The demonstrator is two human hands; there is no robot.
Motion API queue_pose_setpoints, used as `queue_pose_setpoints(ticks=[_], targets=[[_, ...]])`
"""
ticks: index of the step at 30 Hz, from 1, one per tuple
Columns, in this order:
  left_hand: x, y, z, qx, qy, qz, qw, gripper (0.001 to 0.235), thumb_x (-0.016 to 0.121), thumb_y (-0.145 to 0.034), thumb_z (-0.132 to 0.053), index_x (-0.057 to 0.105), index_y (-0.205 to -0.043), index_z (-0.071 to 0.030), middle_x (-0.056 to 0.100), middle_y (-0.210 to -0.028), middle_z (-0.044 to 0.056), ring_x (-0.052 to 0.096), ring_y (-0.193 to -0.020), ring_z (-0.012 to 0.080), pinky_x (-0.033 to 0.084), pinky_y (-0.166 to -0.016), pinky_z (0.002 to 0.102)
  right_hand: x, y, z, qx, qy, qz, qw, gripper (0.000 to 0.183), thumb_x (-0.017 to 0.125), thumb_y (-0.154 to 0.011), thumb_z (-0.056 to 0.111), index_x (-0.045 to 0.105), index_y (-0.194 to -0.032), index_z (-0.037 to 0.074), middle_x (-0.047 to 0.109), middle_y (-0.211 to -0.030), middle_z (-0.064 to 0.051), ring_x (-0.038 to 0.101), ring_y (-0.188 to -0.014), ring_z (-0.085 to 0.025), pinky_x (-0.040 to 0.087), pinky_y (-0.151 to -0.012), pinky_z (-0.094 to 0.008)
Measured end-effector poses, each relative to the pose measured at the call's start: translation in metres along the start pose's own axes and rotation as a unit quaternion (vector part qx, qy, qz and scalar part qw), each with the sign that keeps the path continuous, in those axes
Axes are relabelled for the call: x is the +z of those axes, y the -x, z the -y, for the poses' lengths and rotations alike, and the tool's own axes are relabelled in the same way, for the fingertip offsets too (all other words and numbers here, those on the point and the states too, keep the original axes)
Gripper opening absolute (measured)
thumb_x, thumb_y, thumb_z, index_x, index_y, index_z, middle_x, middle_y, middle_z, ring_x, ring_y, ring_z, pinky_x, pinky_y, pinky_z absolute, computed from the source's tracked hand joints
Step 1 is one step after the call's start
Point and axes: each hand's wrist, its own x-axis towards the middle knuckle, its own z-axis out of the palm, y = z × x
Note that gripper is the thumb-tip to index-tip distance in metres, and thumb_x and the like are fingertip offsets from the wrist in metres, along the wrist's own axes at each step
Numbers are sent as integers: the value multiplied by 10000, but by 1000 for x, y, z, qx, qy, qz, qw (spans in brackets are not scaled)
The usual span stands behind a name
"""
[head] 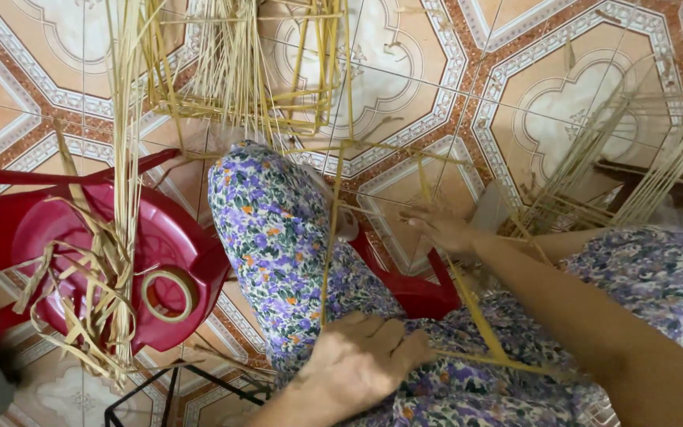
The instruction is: The recorder is weaving thin strips of bamboo or wood to create a woven structure.
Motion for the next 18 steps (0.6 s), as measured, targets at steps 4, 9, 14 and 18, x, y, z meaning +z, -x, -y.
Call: queue_pose_setpoints(ticks=[4,9,14,18], targets=[[-2,-9,1,5,-11,11,1000,206,818,-894,-280,728,-883,-94,565,-656,-21,612,-599,147,488,-544,305,-7,2,17,45,-8,28,999,616,260,-1032,513,477,-1504,181,422,-1583,-84,337,-1486,-293,258,-1230,-438],[-2,-12,0,-1,-22,5,1000,211,786,-940,-308,739,-955,-103,563,-654,-19,593,-574,132,480,-513,298,5,-8,-10,64,-20,30,997,656,247,-1016,577,415,-1538,217,340,-1632,-83,222,-1539,-304,170,-1238,-501],[-1,-10,-1,-33,-34,54,997,255,738,-954,-356,711,-865,-118,576,-622,20,596,-517,173,471,-454,360,-55,-11,16,96,25,22,995,700,247,-1007,626,331,-1583,238,212,-1674,-96,158,-1557,-311,144,-1260,-506],[-10,-11,-6,-46,-23,8,999,240,687,-948,-356,704,-877,-127,629,-668,53,626,-534,250,473,-452,403,-101,20,80,184,67,34,980,753,183,-948,664,197,-1618,320,86,-1701,-24,59,-1564,-255,97,-1251,-496]])
